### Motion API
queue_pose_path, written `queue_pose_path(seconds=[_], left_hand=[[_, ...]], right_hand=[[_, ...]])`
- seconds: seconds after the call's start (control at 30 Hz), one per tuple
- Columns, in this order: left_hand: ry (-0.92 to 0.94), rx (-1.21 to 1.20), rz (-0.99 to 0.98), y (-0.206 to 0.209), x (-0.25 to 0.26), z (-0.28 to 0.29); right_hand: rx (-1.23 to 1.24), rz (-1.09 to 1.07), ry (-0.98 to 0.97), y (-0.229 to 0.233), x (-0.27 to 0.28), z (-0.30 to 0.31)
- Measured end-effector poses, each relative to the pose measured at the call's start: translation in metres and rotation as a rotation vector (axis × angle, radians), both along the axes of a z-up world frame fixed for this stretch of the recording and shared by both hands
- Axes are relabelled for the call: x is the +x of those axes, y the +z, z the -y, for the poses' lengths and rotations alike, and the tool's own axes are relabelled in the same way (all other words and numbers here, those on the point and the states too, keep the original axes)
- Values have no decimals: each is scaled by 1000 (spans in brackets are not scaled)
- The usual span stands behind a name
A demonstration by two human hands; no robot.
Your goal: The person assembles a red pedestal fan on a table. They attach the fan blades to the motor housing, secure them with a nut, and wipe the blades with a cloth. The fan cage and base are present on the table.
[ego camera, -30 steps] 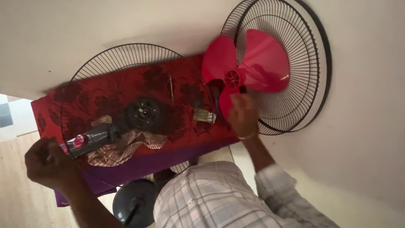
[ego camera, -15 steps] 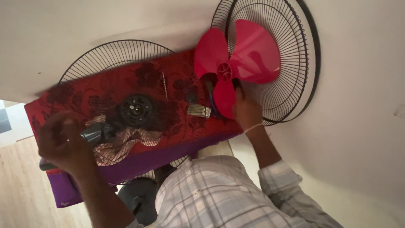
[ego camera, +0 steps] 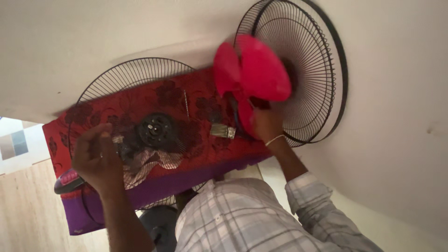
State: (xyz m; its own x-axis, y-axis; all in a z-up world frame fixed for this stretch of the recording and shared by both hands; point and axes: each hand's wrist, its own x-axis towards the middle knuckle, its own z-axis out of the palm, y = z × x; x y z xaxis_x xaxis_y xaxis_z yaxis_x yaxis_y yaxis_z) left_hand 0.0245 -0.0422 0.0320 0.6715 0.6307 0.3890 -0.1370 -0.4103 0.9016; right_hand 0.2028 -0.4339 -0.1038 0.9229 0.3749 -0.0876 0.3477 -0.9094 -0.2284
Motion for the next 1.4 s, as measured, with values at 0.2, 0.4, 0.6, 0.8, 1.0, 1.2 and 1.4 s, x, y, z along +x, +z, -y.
queue_pose_path(seconds=[0.2, 0.4, 0.6, 0.8, 1.0, 1.2, 1.4], left_hand=[[-44, 191, -47, 15, 5, 18], [-207, 106, -296, 31, 20, 54], [-444, 138, -335, 48, 41, 83], [-581, 401, -373, 57, 57, 109], [-790, 587, -210, 49, 72, 136], [-818, 537, -281, 37, 70, 134], [-780, 560, -364, 26, 64, 120]], right_hand=[[139, 131, 133, 9, -20, -33], [11, 31, 119, 8, -29, -53], [-24, -37, 148, -8, -33, -48], [231, -18, 120, -17, -37, -42], [113, -120, 75, -4, -34, -44], [218, -123, -69, -1, -22, -17], [143, 55, -140, 0, -22, 4]])
